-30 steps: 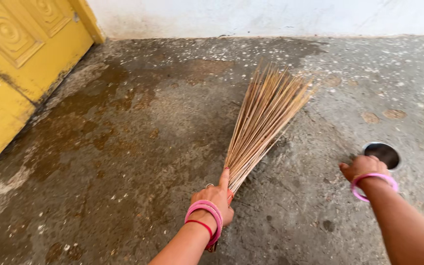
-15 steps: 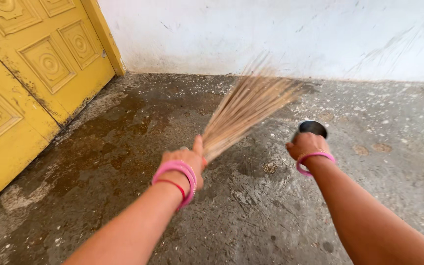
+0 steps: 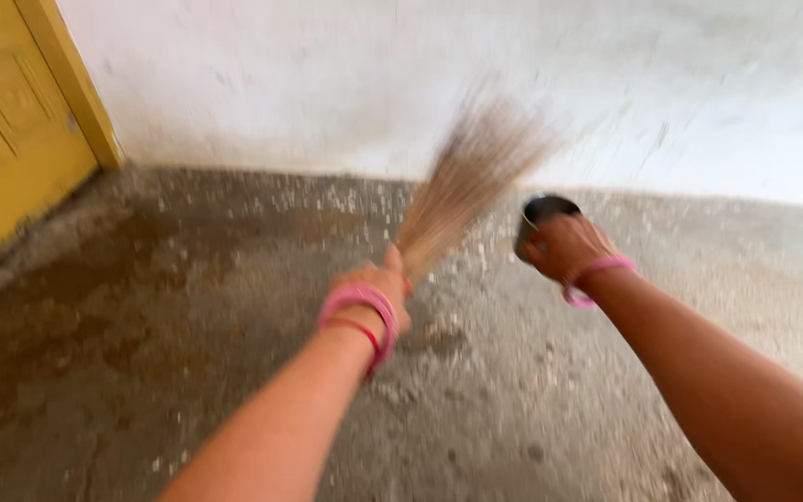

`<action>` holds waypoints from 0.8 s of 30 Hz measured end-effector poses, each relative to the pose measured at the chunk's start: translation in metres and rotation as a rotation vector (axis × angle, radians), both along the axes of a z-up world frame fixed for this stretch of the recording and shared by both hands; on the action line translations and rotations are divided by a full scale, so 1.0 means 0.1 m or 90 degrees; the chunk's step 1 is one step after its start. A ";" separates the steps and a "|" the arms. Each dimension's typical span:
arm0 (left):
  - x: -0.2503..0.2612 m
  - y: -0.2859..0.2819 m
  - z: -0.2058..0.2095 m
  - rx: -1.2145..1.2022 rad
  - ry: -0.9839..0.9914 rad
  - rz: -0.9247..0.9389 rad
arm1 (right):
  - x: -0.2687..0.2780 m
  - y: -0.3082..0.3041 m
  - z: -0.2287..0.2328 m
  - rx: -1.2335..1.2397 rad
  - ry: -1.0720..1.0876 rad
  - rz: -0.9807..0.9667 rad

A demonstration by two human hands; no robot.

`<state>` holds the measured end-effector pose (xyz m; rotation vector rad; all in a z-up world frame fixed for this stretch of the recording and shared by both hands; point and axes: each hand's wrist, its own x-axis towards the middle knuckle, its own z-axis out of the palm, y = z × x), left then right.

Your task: The person wets the floor using a metal cup and water from a bucket, then sweeps the wet area with a grass broom.

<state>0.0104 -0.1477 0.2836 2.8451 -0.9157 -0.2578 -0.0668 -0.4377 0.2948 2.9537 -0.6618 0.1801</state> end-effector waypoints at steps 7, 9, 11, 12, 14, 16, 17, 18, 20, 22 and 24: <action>-0.28 -0.09 0.23 0.074 -0.068 -0.096 | -0.27 -0.25 0.27 0.065 -0.041 -0.107; -0.34 -0.06 0.22 0.082 -0.071 -0.089 | -0.28 -0.26 0.27 0.071 -0.087 -0.094; -0.42 -0.07 0.20 0.093 -0.069 -0.097 | -0.41 -0.31 0.22 0.106 -0.153 -0.093; -0.48 -0.11 0.19 0.089 -0.061 -0.085 | -0.48 -0.34 0.21 0.104 -0.169 -0.098; -0.60 -0.19 0.20 0.082 -0.050 -0.055 | -0.62 -0.38 0.19 0.100 -0.206 -0.101; -0.69 -0.36 0.25 0.086 -0.023 -0.044 | -0.77 -0.52 0.22 0.106 -0.210 -0.130; -0.73 -0.47 0.27 0.089 -0.009 -0.040 | -0.84 -0.62 0.23 0.109 -0.212 -0.145; -0.79 -0.59 0.28 0.083 -0.022 -0.049 | -0.93 -0.74 0.24 0.073 -0.216 -0.144; -0.87 -0.85 0.34 0.073 -0.050 -0.066 | -1.11 -1.06 0.28 0.004 -0.228 -0.141; -1.01 -1.13 0.39 0.045 -0.036 -0.083 | -1.33 -1.39 0.31 0.004 -0.223 -0.176; -1.17 -1.41 0.43 0.044 -0.035 -0.101 | -1.56 -1.71 0.31 -0.013 -0.209 -0.226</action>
